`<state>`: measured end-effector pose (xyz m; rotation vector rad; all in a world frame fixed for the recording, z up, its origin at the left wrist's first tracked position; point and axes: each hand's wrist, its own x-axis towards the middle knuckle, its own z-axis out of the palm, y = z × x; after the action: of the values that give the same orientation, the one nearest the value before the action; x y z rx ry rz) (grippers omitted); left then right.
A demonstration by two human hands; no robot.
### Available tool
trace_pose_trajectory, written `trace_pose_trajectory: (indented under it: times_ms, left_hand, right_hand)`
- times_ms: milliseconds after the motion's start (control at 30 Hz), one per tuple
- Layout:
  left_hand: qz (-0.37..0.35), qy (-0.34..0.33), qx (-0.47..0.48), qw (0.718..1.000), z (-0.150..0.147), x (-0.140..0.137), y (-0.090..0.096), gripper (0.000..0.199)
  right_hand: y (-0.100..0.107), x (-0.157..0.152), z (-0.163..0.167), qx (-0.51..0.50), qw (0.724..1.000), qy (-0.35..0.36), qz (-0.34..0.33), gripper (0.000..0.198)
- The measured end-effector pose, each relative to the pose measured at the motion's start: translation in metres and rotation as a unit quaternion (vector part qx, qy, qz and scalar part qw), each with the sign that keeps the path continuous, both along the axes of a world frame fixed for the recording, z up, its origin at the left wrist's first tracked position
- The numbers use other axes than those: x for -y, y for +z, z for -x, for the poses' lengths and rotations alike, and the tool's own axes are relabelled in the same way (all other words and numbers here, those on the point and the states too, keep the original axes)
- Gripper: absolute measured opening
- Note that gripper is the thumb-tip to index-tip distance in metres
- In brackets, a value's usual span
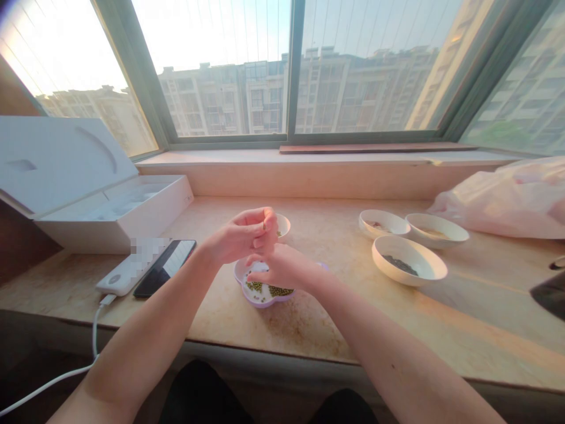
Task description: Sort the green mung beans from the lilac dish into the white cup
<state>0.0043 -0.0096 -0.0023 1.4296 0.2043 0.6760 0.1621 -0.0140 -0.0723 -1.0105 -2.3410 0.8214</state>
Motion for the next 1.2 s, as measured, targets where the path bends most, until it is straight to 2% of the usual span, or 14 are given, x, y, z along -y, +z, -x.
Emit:
trace_pose_trajectory:
  times_ms: [100, 233, 400, 500, 633, 733, 767, 800, 833, 900, 967, 1067, 1200]
  left_hand:
    - [0.018, 0.028, 0.028, 0.999, 0.002, -0.001, 0.001, 0.030]
    - [0.048, 0.032, 0.036, 0.998, 0.002, 0.000, 0.002, 0.033]
    - [0.065, 0.022, 0.068, 0.995, 0.001, -0.003, 0.001, 0.031]
    - [0.071, 0.079, 0.070, 0.992, -0.002, -0.010, 0.000, 0.024]
    - [0.027, 0.217, 0.052, 0.974, -0.007, -0.027, -0.007, 0.018]
    - [-0.080, 0.345, -0.044, 0.934, -0.009, -0.040, -0.019, 0.013]
    - [-0.133, 0.387, -0.091, 0.908, -0.009, -0.044, -0.023, 0.011]
    - [-0.197, 0.426, -0.146, 0.871, -0.008, -0.048, -0.027, 0.011]
    - [-0.264, 0.446, -0.206, 0.830, -0.007, -0.051, -0.031, 0.010]
    - [-0.360, 0.446, -0.306, 0.760, -0.005, -0.055, -0.040, 0.013]
    - [-0.397, 0.437, -0.373, 0.716, -0.003, -0.059, -0.046, 0.018]
    - [-0.407, 0.431, -0.433, 0.680, -0.002, -0.064, -0.052, 0.022]
    - [-0.404, 0.417, -0.467, 0.666, 0.000, -0.066, -0.053, 0.023]
  right_hand:
    - [0.007, 0.004, -0.001, 0.100, 0.994, 0.028, -0.043, 0.032]
    - [0.014, 0.004, 0.001, 0.131, 0.990, 0.042, -0.041, 0.033]
    - [0.010, 0.000, 0.002, 0.154, 0.985, 0.056, -0.047, 0.027]
    - [0.009, 0.000, 0.002, 0.147, 0.986, 0.061, -0.048, 0.020]
    - [0.012, 0.003, 0.003, 0.138, 0.989, 0.044, -0.030, 0.015]
    - [0.013, 0.003, 0.004, 0.140, 0.989, 0.039, -0.022, 0.014]
    - [0.012, 0.002, 0.004, 0.139, 0.989, 0.041, -0.019, 0.013]
    - [0.011, 0.002, 0.003, 0.137, 0.989, 0.043, -0.016, 0.013]
    - [0.010, 0.000, 0.003, 0.135, 0.990, 0.045, -0.012, 0.013]
    - [0.007, -0.002, 0.002, 0.128, 0.991, 0.047, -0.008, 0.011]
    - [0.005, -0.003, 0.001, 0.125, 0.991, 0.050, -0.007, 0.010]
    - [0.005, -0.002, 0.000, 0.123, 0.991, 0.043, -0.009, 0.010]
    - [0.010, 0.000, 0.001, 0.130, 0.991, 0.031, -0.002, 0.009]
